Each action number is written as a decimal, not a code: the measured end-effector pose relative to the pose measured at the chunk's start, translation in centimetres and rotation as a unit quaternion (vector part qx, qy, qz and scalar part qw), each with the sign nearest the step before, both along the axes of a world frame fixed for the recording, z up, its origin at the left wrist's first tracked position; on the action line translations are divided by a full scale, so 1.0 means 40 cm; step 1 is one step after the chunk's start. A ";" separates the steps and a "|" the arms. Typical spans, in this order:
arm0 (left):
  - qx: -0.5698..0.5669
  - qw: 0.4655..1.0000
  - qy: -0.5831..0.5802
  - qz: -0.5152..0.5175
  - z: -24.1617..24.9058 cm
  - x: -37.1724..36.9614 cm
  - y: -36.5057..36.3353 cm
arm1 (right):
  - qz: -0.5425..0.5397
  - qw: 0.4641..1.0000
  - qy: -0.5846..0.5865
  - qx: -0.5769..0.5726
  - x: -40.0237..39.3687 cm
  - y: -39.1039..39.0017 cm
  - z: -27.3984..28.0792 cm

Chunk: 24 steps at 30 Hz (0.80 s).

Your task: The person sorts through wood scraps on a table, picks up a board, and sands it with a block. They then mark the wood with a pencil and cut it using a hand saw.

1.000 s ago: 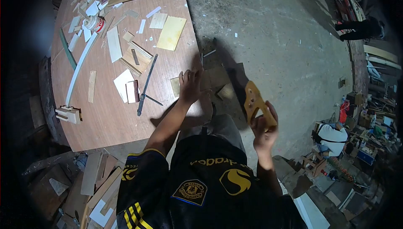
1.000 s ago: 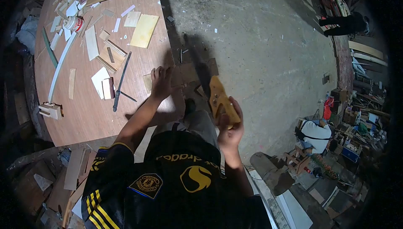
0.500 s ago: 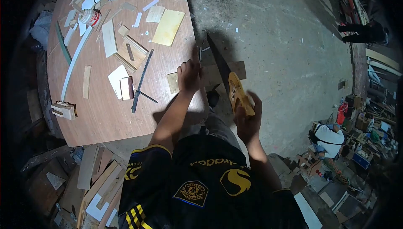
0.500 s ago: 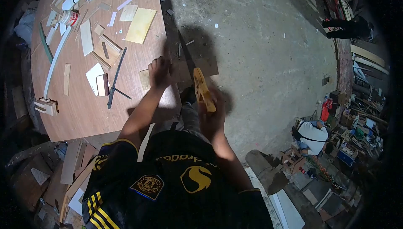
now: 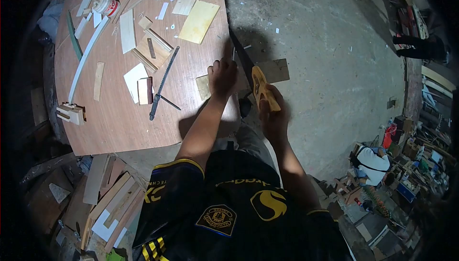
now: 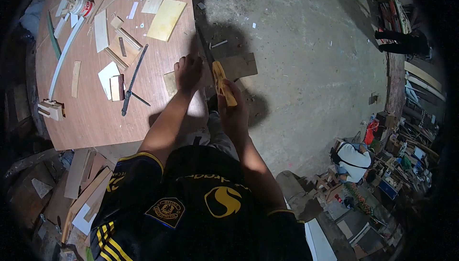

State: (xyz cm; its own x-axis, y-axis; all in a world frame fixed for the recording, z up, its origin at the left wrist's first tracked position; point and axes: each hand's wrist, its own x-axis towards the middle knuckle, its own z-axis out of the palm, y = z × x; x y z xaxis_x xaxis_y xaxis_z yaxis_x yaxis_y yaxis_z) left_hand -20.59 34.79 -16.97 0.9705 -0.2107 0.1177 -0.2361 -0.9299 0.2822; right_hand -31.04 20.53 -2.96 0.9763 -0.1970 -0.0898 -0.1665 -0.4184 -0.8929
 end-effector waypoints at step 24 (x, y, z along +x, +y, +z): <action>-0.029 0.997 -0.075 0.022 -0.021 0.012 -0.004 | -0.014 0.998 0.058 0.022 0.010 0.013 0.012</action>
State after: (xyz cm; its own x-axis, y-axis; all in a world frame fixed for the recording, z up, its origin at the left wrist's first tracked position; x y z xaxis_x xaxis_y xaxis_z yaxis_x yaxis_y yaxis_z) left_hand -20.12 34.62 -17.80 0.9492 -0.1578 0.2723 -0.2396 -0.9234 0.2999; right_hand -30.63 21.05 -2.49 0.9527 -0.2177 -0.2118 -0.2817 -0.3722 -0.8844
